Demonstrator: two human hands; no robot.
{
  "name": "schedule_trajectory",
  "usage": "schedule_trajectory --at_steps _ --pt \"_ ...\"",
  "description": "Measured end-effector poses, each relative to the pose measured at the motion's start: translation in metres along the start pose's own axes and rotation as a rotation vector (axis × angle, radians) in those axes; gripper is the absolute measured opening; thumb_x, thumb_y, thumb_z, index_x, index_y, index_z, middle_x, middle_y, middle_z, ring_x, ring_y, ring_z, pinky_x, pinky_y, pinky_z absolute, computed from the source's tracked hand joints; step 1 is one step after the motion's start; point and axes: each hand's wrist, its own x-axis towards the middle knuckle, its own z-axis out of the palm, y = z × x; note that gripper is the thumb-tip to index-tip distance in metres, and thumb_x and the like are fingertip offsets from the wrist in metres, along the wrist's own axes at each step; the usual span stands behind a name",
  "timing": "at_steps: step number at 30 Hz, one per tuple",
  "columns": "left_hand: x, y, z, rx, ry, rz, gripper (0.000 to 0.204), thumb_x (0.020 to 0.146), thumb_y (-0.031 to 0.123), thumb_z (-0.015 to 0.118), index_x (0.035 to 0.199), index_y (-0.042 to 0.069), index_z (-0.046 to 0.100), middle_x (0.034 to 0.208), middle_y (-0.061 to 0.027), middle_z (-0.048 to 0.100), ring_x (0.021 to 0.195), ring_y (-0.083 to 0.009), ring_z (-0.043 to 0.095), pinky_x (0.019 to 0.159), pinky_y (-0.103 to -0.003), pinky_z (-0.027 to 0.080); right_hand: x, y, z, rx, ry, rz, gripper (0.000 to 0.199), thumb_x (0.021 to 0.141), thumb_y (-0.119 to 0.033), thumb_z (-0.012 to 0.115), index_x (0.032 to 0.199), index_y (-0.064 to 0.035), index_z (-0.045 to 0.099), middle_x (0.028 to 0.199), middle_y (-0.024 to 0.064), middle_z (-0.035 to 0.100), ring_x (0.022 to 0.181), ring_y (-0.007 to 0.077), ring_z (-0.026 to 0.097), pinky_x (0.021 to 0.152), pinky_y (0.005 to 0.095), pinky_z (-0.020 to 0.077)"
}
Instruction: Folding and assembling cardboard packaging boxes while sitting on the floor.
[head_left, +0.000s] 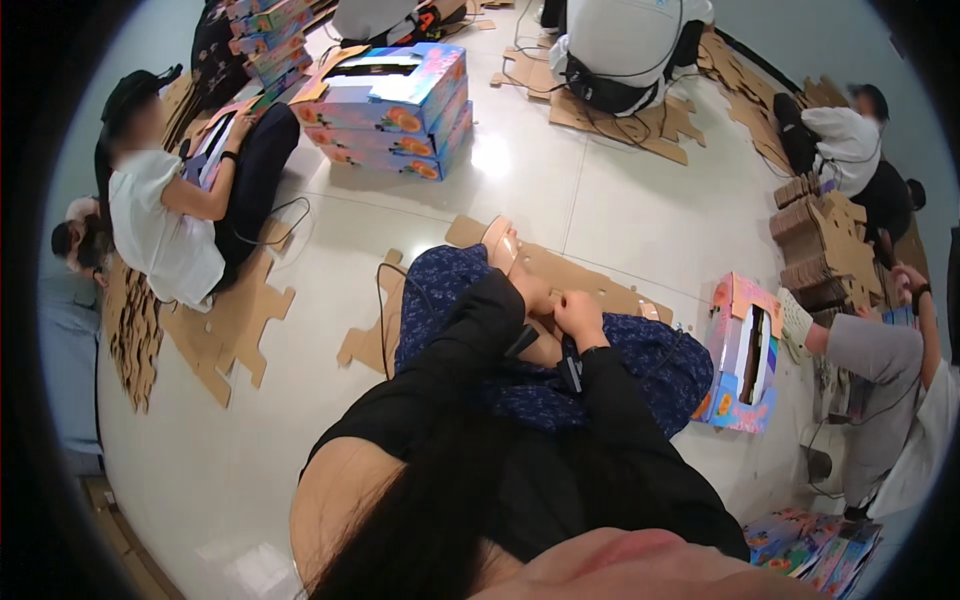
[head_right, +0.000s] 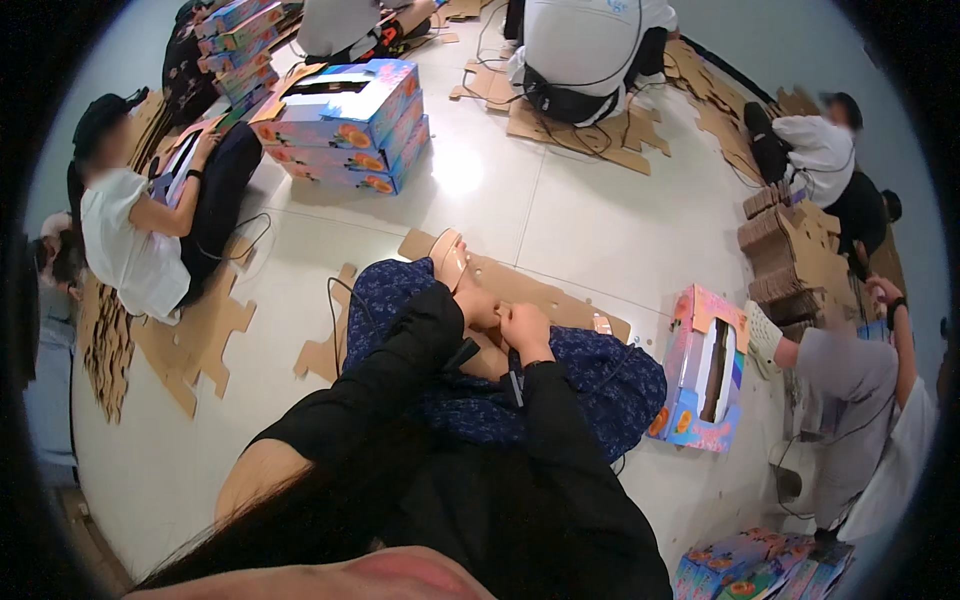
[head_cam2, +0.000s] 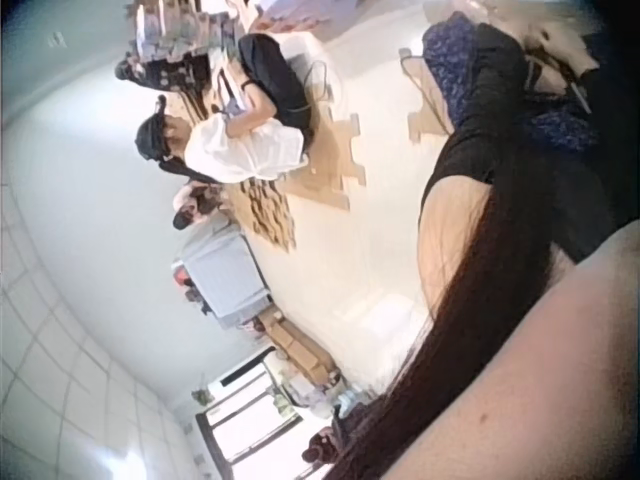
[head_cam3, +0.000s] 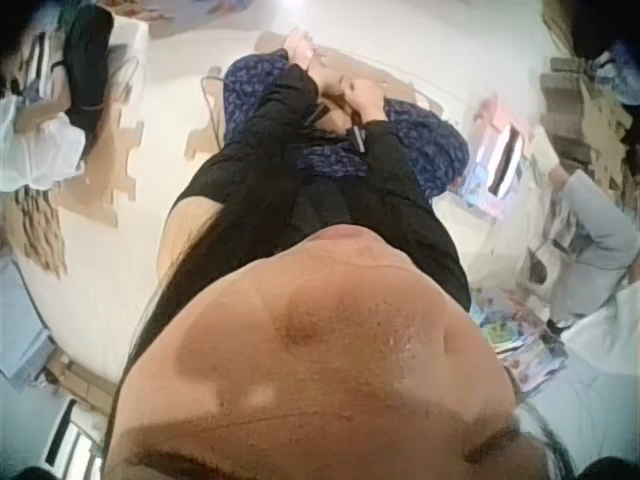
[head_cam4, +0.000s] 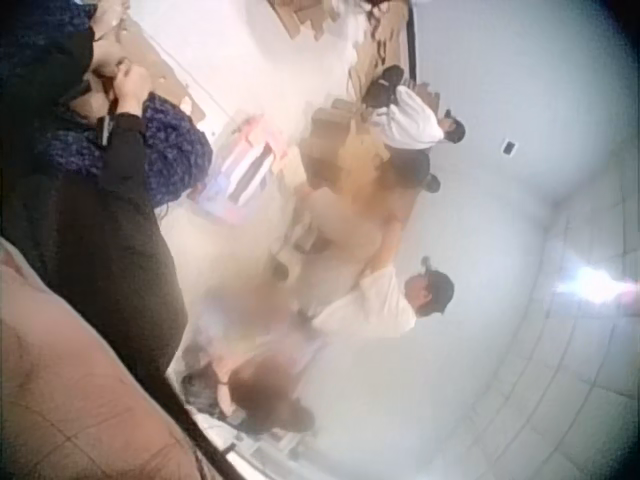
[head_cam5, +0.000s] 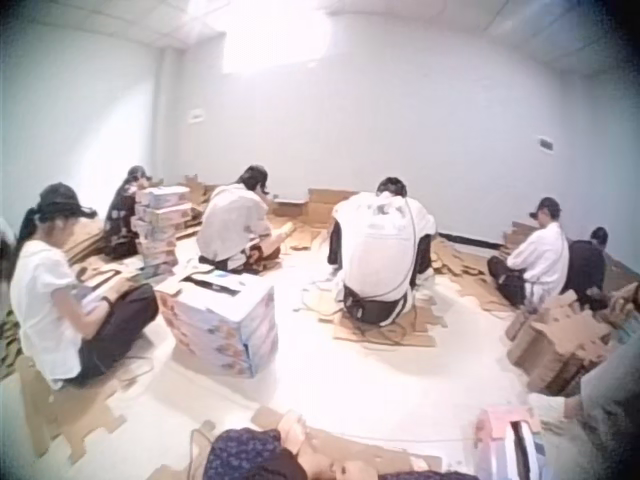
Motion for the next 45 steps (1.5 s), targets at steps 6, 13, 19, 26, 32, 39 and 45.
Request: schedule_trajectory --at_steps 6,13,19,26,32,39,45 --pt "-0.029 -0.002 -0.025 -0.397 0.105 0.161 0.052 0.08 0.044 0.052 0.109 0.004 0.065 0.104 -0.0224 0.065 0.1 -0.0347 0.061 0.093 -0.04 0.042 -0.017 -0.021 -0.001 -0.088 0.114 -0.091 0.023 0.079 -0.024 0.056 0.08 -0.0045 0.068 0.083 0.0176 0.066 0.078 0.0361 0.063 0.071 0.0462 0.0499" --pt "-0.104 -0.052 -0.099 -0.976 0.394 0.344 0.035 0.092 0.018 0.056 0.123 0.001 0.054 0.103 -0.0102 0.064 0.099 -0.0166 0.057 0.089 -0.029 0.043 -0.009 -0.014 0.02 -0.138 0.229 -0.225 0.026 0.08 -0.028 0.055 0.07 -0.0052 0.062 0.074 0.0139 0.063 0.071 0.0328 0.059 0.064 0.0455 0.0464" --pt "-0.106 -0.196 -0.137 -0.405 0.983 0.1 0.054 0.08 0.017 0.067 0.129 0.005 0.047 0.114 -0.0129 0.058 0.105 -0.0258 0.055 0.093 -0.035 0.042 -0.006 -0.019 0.015 -0.123 0.224 -0.263 0.032 0.082 -0.032 0.053 0.067 -0.0049 0.061 0.073 0.0145 0.062 0.071 0.0341 0.059 0.061 0.0474 0.0446" --pt "-0.077 -0.269 -0.238 -0.146 1.427 -0.207 0.073 0.074 0.043 0.069 0.132 0.007 0.044 0.13 -0.0179 0.047 0.124 -0.0378 0.038 0.103 -0.046 0.032 -0.004 -0.021 0.016 -0.087 0.201 -0.238 0.033 0.08 -0.033 0.056 0.065 -0.0045 0.062 0.069 0.0158 0.062 0.066 0.0347 0.059 0.06 0.0474 0.046" --pt "-0.026 -0.23 -0.257 0.243 1.061 -0.722 0.088 0.069 0.058 0.067 0.142 0.018 0.037 0.148 -0.0156 0.029 0.139 -0.0338 0.021 0.11 -0.057 0.015 0.0 -0.019 0.012 -0.079 0.189 -0.195 0.033 0.079 -0.034 0.057 0.065 -0.0051 0.063 0.07 0.0162 0.062 0.066 0.0348 0.06 0.061 0.0469 0.0472" --pt "-0.043 -0.223 -0.249 0.29 0.989 -0.78 0.092 0.065 0.034 0.079 0.144 0.024 0.032 0.15 -0.01 0.027 0.139 -0.0296 0.023 0.108 -0.059 0.018 -0.001 -0.02 0.016 -0.124 0.103 -0.172 0.034 0.079 -0.037 0.056 0.07 -0.0063 0.065 0.076 0.0138 0.064 0.075 0.0318 0.061 0.067 0.0442 0.0477" --pt "-0.04 -0.217 -0.242 0.249 0.931 -0.765 0.093 0.067 0.026 0.079 0.144 0.029 0.028 0.152 -0.007 0.022 0.141 -0.0289 0.018 0.1 -0.066 0.028 -0.001 -0.021 0.012 -0.115 0.047 -0.154 0.034 0.079 -0.037 0.054 0.074 -0.0064 0.067 0.078 0.0142 0.065 0.076 0.0321 0.061 0.067 0.0448 0.0477"
